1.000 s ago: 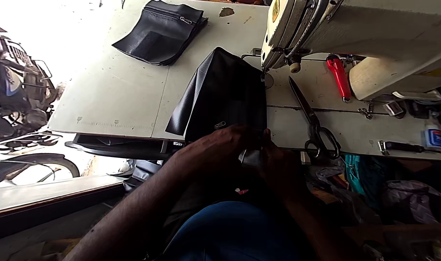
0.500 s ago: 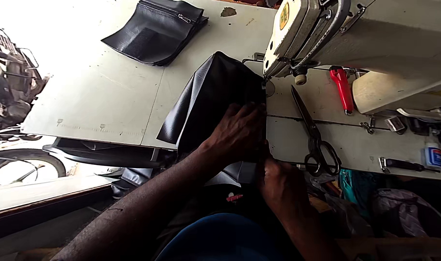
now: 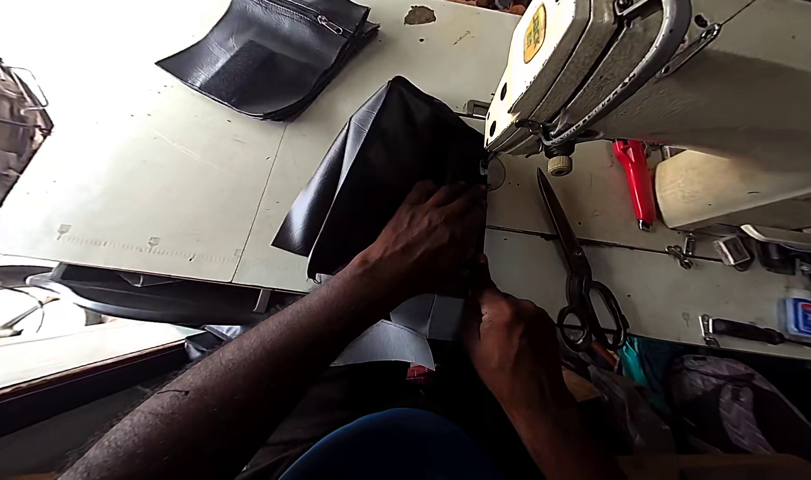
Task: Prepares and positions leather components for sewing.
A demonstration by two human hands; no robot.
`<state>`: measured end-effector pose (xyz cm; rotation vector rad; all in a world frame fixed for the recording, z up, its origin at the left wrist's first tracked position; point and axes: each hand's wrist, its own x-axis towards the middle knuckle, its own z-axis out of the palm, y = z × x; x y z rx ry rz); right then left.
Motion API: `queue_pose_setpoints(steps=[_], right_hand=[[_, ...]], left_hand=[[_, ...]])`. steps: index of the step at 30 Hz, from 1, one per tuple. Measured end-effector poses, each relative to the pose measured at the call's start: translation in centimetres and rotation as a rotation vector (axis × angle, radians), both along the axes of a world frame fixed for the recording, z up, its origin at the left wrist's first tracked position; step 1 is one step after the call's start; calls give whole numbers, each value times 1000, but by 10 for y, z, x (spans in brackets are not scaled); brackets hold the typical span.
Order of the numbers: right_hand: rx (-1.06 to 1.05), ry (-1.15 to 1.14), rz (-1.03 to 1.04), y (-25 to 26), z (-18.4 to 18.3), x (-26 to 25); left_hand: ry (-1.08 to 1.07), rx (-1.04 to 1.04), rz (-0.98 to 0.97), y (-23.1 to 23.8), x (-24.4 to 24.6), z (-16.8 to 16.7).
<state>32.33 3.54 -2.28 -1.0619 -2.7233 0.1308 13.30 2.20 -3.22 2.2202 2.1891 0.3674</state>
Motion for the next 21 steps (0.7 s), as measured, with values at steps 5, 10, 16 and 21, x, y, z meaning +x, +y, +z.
queue_pose_setpoints(steps=[5, 10, 16, 21], right_hand=[[-2, -13, 2, 8, 2, -8], [-22, -24, 0, 14, 2, -14], [-17, -64, 15, 24, 3, -22], [-36, -73, -1, 32, 4, -29]], left_hand=[[9, -12, -7, 8, -7, 3], [31, 15, -36, 13, -15, 2], [98, -2, -133, 5, -7, 18], [75, 30, -116, 7, -15, 9]])
